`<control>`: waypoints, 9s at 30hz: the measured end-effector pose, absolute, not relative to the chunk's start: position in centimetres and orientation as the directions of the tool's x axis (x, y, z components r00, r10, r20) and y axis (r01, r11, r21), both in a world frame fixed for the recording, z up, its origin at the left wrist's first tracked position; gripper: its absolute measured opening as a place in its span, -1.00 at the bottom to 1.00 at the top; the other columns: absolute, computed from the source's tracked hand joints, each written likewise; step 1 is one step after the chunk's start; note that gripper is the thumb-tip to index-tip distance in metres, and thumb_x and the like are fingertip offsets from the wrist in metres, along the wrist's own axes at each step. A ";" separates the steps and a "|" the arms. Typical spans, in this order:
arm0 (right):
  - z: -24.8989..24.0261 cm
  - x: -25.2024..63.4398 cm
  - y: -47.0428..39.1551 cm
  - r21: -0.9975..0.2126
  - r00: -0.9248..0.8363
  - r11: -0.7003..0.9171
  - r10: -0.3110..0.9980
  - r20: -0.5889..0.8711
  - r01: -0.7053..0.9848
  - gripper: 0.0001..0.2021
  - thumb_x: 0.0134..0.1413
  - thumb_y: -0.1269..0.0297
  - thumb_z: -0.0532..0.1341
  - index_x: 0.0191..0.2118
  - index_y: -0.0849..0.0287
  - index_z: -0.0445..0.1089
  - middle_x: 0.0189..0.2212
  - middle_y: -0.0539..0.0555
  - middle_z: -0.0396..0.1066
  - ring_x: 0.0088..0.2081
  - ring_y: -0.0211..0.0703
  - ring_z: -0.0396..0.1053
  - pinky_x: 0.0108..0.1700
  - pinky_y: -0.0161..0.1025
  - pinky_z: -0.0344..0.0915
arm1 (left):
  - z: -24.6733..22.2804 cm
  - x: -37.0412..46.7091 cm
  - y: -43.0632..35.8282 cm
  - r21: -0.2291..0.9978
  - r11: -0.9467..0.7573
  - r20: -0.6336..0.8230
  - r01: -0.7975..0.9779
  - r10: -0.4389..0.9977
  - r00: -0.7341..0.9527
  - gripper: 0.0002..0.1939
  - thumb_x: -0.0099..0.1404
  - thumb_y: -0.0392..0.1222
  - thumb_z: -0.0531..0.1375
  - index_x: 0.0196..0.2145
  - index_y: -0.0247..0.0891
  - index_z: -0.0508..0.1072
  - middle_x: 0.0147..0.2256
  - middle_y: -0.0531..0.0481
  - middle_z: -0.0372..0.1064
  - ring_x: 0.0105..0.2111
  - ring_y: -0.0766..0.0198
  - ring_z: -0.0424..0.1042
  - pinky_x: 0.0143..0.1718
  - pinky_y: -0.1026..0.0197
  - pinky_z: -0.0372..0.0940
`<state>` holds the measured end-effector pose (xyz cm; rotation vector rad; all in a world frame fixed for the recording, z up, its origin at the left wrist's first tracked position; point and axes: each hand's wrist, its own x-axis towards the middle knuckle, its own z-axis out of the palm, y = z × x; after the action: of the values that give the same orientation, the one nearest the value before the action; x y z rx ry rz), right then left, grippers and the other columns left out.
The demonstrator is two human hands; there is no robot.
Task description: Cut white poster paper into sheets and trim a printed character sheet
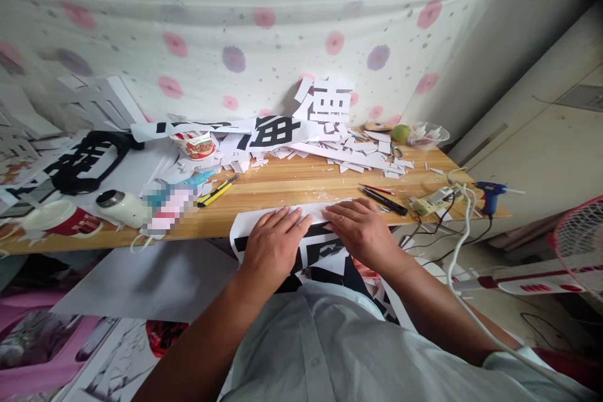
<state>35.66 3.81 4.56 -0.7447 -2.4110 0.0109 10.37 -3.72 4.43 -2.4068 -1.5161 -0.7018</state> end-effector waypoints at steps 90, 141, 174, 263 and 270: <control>6.0 32.7 4.4 -0.359 -0.665 0.770 0.637 0.390 0.528 -0.80 0.49 0.25 0.24 -0.13 0.06 0.65 -0.26 0.06 0.67 -0.26 -0.14 0.58 -0.25 -0.25 0.25 | 6.3 10.3 -2.1 0.201 -0.346 0.302 0.916 0.912 0.278 -0.74 0.58 -0.22 0.14 -0.24 -0.16 0.59 -0.33 -0.05 0.62 -0.29 0.10 0.59 -0.22 0.11 0.34; 6.1 33.0 5.0 -0.381 -0.643 0.734 0.678 0.356 0.562 -0.71 0.51 0.10 0.19 -0.17 -0.01 0.66 -0.27 0.02 0.70 -0.29 -0.06 0.65 -0.32 -0.22 0.28 | 2.6 0.0 -4.2 0.762 -0.260 0.361 0.594 0.931 -0.057 -0.78 0.35 -0.08 0.43 -0.10 -0.19 0.73 -0.13 -0.11 0.71 -0.11 0.10 0.70 -0.05 0.13 0.57; 6.1 32.9 4.6 -0.396 -0.658 0.710 0.698 0.284 0.582 -0.65 0.53 0.04 0.14 -0.16 0.01 0.65 -0.21 0.03 0.71 -0.21 0.00 0.69 -0.26 -0.22 0.36 | 1.7 -0.6 -4.4 0.893 -0.174 0.238 0.415 0.965 -0.106 -0.80 0.34 -0.09 0.37 -0.16 -0.19 0.75 -0.18 -0.06 0.72 -0.18 0.13 0.68 -0.08 0.17 0.54; -1.1 37.7 8.2 -0.954 -0.184 0.293 0.936 0.301 -0.071 -0.77 -0.03 0.08 0.61 -0.24 -0.01 0.75 -0.23 0.10 0.72 -0.18 0.01 0.66 -0.03 -0.09 0.57 | 0.0 -4.4 -2.8 0.812 -0.031 0.164 0.583 0.971 -0.176 -0.54 0.26 0.29 0.40 -0.07 -0.05 0.77 -0.04 -0.04 0.71 0.04 -0.05 0.66 0.27 0.01 0.43; -1.2 37.6 8.3 -0.882 -0.198 0.467 0.861 0.469 -0.060 -0.86 0.12 0.18 0.56 -0.17 -0.08 0.75 -0.17 0.07 0.72 -0.11 0.00 0.68 0.06 -0.09 0.57 | -0.5 -4.4 -2.4 0.824 -0.030 0.162 0.565 0.969 -0.184 -0.48 0.28 0.33 0.38 -0.03 -0.09 0.76 -0.01 -0.08 0.69 0.06 -0.06 0.65 0.27 -0.03 0.44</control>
<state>37.56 8.32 -1.18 -0.7244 -1.5429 0.9811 -4.38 -2.36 -0.47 -2.2125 -2.4455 -1.5397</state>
